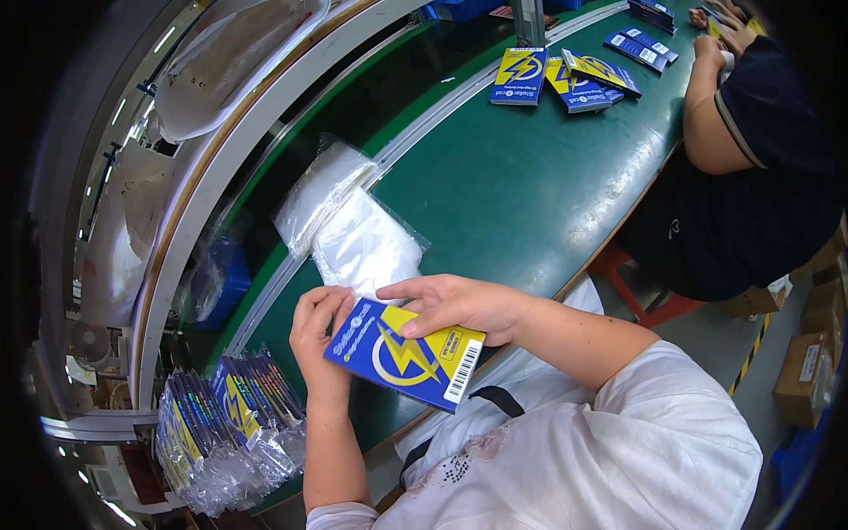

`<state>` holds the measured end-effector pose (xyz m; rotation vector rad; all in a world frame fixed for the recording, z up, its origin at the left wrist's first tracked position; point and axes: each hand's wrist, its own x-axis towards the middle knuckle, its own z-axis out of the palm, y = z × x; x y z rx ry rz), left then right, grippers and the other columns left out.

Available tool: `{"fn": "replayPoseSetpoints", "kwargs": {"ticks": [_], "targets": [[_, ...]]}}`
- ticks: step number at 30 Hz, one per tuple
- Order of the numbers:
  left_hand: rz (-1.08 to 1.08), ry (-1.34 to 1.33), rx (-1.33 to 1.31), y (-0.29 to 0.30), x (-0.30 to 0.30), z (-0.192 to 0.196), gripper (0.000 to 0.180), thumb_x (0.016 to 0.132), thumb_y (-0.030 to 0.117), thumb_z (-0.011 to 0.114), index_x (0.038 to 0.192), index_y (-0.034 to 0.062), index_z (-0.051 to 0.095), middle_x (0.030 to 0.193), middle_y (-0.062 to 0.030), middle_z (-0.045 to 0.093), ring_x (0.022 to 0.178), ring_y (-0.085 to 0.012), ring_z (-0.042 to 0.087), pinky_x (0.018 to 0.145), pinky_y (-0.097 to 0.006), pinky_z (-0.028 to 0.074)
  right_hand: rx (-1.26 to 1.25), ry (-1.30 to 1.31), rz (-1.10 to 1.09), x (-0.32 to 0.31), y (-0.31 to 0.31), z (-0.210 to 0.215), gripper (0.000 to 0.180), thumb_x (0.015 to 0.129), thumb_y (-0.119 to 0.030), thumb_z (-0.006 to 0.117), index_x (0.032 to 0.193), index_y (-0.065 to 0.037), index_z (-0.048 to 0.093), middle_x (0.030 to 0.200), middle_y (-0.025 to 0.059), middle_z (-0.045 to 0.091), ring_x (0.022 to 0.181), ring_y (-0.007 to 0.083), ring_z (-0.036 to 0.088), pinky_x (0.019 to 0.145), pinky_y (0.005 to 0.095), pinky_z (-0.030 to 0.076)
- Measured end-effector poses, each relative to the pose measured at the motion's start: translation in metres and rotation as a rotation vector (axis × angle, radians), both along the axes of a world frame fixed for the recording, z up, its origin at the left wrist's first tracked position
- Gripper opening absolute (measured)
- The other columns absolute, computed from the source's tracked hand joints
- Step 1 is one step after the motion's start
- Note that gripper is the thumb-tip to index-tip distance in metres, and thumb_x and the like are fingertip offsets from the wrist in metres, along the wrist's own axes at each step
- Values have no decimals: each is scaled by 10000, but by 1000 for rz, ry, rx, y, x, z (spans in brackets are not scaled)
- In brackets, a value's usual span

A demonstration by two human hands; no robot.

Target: The person repeatedly picks up small blue and yellow boxes from a stack on a green workbench, places them into clear plastic bags, and then stacks the packaged items on the table. The process is continuous and repetitive, involving handling the boxes and bags by hand.

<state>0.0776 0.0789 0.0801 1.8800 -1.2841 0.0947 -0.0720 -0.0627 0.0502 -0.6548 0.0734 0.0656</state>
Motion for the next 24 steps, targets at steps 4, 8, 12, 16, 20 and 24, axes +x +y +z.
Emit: {"fn": "replayPoseSetpoints", "kwargs": {"ticks": [4, 8, 12, 16, 20, 24], "targets": [[77, 242, 157, 6, 6, 3, 149, 771, -58, 647, 907, -20, 694, 921, -77, 579, 848, -144, 591, 704, -243, 465, -61, 39, -16, 14, -9, 1, 685, 847, -47, 621, 1428, 51, 272, 1231, 200, 559, 1045, 211, 619, 887, 319, 510], [161, 771, 67, 13, 13, -4, 118, 828, -14, 645, 938, -39, 682, 857, -38, 582, 729, -84, 561, 628, -204, 450, -167, 67, -52, 11, -22, 6, 632, 858, -37, 595, 1410, 59, 302, 1237, 176, 564, 1053, 210, 614, 887, 315, 508], [78, 581, 47, 16, 13, -6, 138, 862, -2, 610, 981, -49, 664, 879, -46, 637, 788, -105, 608, 709, -226, 497, -212, 85, -199, 9, -12, 3, 562, 869, -23, 570, 1382, 62, 356, 1247, 169, 561, 1065, 198, 607, 896, 315, 500], [15, 367, 128, 12, -2, 8, 166, 847, -5, 629, 1007, -40, 655, 889, -38, 628, 775, -101, 596, 718, -226, 491, -429, 214, -484, 18, 8, -7, 332, 869, -85, 633, 1140, 72, 523, 1027, 141, 631, 909, 163, 631, 799, 279, 509], [-27, 651, -3, 22, -6, 1, 285, 905, 94, 594, 1154, -40, 562, 945, -62, 623, 796, -103, 601, 737, -248, 500, -380, 243, -664, 16, 23, 2, 209, 855, -129, 694, 929, 13, 559, 870, 89, 655, 752, 113, 628, 687, 244, 515], [25, 1186, -356, 20, -27, -10, 317, 978, 182, 495, 1225, -17, 489, 1077, -96, 618, 946, -162, 620, 831, -298, 504, -367, 103, -605, 11, 39, 16, 171, 854, -130, 699, 869, -11, 578, 887, 97, 671, 788, 102, 639, 674, 236, 513]]}}
